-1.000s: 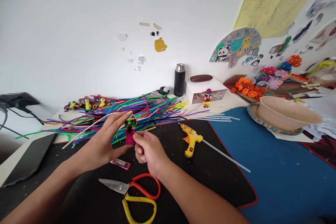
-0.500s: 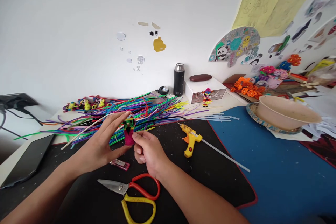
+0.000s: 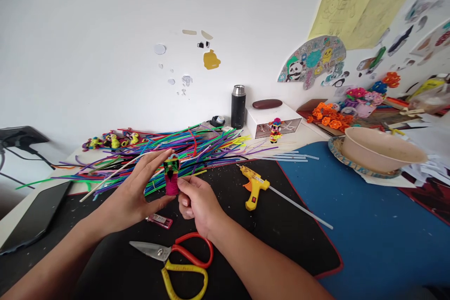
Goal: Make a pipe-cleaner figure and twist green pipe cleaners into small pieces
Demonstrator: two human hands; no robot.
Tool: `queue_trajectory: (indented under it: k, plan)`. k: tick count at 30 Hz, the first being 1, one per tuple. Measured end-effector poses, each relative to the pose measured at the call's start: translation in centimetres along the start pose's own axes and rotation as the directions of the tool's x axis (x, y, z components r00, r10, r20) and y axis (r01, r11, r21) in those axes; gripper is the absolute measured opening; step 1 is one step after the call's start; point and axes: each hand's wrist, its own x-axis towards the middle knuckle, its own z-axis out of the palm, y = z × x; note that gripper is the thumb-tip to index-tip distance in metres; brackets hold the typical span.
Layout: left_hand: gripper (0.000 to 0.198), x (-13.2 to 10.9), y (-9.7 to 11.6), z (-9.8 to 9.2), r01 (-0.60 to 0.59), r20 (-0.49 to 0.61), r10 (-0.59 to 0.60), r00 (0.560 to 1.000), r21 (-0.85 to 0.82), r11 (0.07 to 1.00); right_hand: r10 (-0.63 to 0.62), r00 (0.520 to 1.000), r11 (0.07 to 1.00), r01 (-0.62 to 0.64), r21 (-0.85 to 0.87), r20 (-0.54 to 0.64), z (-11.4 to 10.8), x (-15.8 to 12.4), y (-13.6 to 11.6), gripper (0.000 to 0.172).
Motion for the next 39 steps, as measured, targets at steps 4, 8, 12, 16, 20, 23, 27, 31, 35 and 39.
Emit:
queue_trajectory:
  k: [4,8,12,16,20,23,27,31,35,39]
  plan:
    - [0.092,0.0,0.0,0.0,0.008,0.002,-0.008,1.0,0.003,1.0,-0.004,1.0,1.0,0.004,-0.003,0.001,0.0,0.0,0.0,0.048]
    - [0.092,-0.1,0.0,0.0,0.0,0.001,0.0,1.0,0.001,1.0,-0.002,1.0,1.0,0.002,-0.003,0.001,0.0,-0.1,0.0,0.05]
    - [0.089,-0.1,0.0,0.1,0.001,-0.003,-0.001,1.0,0.005,1.0,-0.006,1.0,1.0,0.006,-0.01,0.0,0.0,-0.1,0.0,0.05]
    - [0.088,-0.1,-0.1,0.1,0.01,0.003,-0.01,1.0,0.017,1.0,-0.005,1.0,1.0,0.005,-0.019,-0.006,0.1,-0.1,0.0,0.049]
    - [0.09,-0.1,-0.4,-0.3,0.037,0.018,-0.038,0.999,0.048,0.998,-0.022,0.999,0.999,0.02,-0.05,-0.03,0.2,-0.2,-0.1,0.045]
    - [0.092,-0.2,-1.2,-0.6,0.071,0.03,-0.075,0.997,0.096,0.993,-0.063,0.996,0.995,0.058,-0.086,-0.061,0.1,-0.2,-0.3,0.039]
    - [0.096,-0.4,-2.6,-0.2,0.112,0.078,-0.126,0.989,0.171,0.979,-0.109,0.991,0.988,0.101,-0.113,-0.072,-0.4,0.0,-0.2,0.036]
    - [0.099,-0.5,-3.8,0.8,0.137,0.133,-0.166,0.977,0.204,0.969,-0.115,0.991,0.985,0.105,-0.135,-0.073,-0.6,0.1,0.1,0.036]
    - [0.101,-0.6,-4.4,1.6,0.147,0.151,-0.186,0.971,0.238,0.96,-0.111,0.99,0.983,0.098,-0.154,-0.083,-0.4,0.1,0.2,0.038]
    - [0.104,-0.8,-4.7,1.9,0.132,0.155,-0.173,0.973,0.244,0.961,-0.103,0.99,0.983,0.087,-0.163,-0.092,-0.2,0.0,0.0,0.04]
